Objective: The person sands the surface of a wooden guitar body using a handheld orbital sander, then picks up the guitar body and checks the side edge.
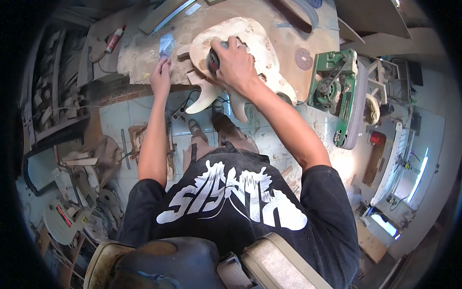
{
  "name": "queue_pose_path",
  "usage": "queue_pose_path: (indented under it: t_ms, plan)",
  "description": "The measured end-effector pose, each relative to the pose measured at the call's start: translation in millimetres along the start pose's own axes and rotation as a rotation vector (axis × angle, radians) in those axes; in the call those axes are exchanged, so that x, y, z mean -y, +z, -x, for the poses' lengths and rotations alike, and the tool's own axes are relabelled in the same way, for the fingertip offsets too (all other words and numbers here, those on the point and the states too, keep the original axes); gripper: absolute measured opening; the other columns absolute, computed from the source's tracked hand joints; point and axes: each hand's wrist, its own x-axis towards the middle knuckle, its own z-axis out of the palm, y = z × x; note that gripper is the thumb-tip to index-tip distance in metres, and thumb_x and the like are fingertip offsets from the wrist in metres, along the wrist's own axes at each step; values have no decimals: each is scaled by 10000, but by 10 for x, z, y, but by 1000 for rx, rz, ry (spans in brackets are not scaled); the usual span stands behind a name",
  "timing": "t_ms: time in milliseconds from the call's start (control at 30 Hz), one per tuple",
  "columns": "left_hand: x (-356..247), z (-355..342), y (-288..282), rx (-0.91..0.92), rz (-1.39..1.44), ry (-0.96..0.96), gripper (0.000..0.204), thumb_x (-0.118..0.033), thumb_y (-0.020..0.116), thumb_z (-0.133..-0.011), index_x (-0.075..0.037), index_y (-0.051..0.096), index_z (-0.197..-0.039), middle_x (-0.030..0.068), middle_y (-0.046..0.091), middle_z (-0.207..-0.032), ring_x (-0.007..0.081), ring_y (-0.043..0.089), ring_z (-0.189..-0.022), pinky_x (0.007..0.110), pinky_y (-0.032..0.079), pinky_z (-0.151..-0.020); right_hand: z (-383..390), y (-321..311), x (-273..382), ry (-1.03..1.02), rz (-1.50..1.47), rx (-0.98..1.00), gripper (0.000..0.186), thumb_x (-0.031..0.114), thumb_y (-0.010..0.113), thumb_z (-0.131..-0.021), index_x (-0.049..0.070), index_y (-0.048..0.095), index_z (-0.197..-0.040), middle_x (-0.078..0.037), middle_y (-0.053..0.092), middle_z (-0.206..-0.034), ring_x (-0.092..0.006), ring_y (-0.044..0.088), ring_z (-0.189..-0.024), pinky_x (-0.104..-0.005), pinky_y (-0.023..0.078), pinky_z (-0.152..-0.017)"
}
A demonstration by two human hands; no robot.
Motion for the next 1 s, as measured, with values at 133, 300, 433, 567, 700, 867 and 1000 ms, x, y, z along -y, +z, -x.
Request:
queue_pose_path:
  t_ms: [133, 300, 433, 567, 700, 867, 1000]
  plan:
    - [241, 589, -657, -44, 99, -77, 352, -181, 564, -1096, 52, 670, -1337, 169, 756, -1250, 227, 741, -1127, 323, 541, -1001, -397, 19, 47, -51, 42, -78, 640, 153, 790, -765, 224, 549, -1354, -247, 562, -1220, -493, 691, -915, -575, 606, -734]
    - [646, 1526, -1237, -158, 148, -304, 365, -167, 546, -1109, 76, 613, -1373, 173, 741, -1269, 219, 729, -1137, 305, 559, -975, -429, 68, 122, -151, 79, -70, 582, 215, 809, -815, 202, 549, -1336, -239, 565, -1206, -507, 694, -899, -582, 609, -710]
    - [1138, 2183, -1477, -248, 166, -405, 341, -98, 521, -1098, 100, 611, -1361, 211, 729, -1263, 260, 734, -1137, 343, 558, -1021, -280, 69, 255, -220, 123, 12, 584, 213, 793, -814, 231, 558, -1349, -238, 570, -1214, -481, 700, -881, -569, 605, -716]
    - [1519, 2591, -1613, -222, 79, -452, 343, -90, 541, -1075, 106, 611, -1347, 203, 746, -1219, 243, 749, -1078, 336, 579, -965, -339, 87, 200, -187, 136, -66, 582, 229, 798, -821, 230, 558, -1351, -237, 570, -1210, -475, 702, -876, -564, 607, -716]
    - [1854, 2892, -1770, -261, 28, -577, 362, -97, 580, -1037, 97, 614, -1341, 194, 759, -1173, 231, 757, -1033, 331, 601, -894, -273, 68, 220, -200, 195, -22, 511, 318, 763, -899, 213, 557, -1355, -240, 571, -1204, -469, 703, -873, -544, 613, -723]
    - [2087, 3124, -1959, -232, -85, -624, 368, -83, 583, -1006, 76, 633, -1335, 185, 762, -1163, 227, 752, -982, 321, 609, -853, -299, 76, 194, -144, 187, -36, 643, 296, 823, -817, 221, 541, -1391, -251, 573, -1207, -456, 715, -898, -543, 614, -739]
    - [2245, 3296, -2118, -242, -160, -710, 390, -130, 619, -972, 33, 666, -1323, 185, 764, -1108, 252, 752, -940, 339, 607, -836, -309, 38, 183, -109, 187, -12, 685, 266, 835, -780, 222, 536, -1394, -248, 575, -1211, -461, 719, -914, -547, 614, -757]
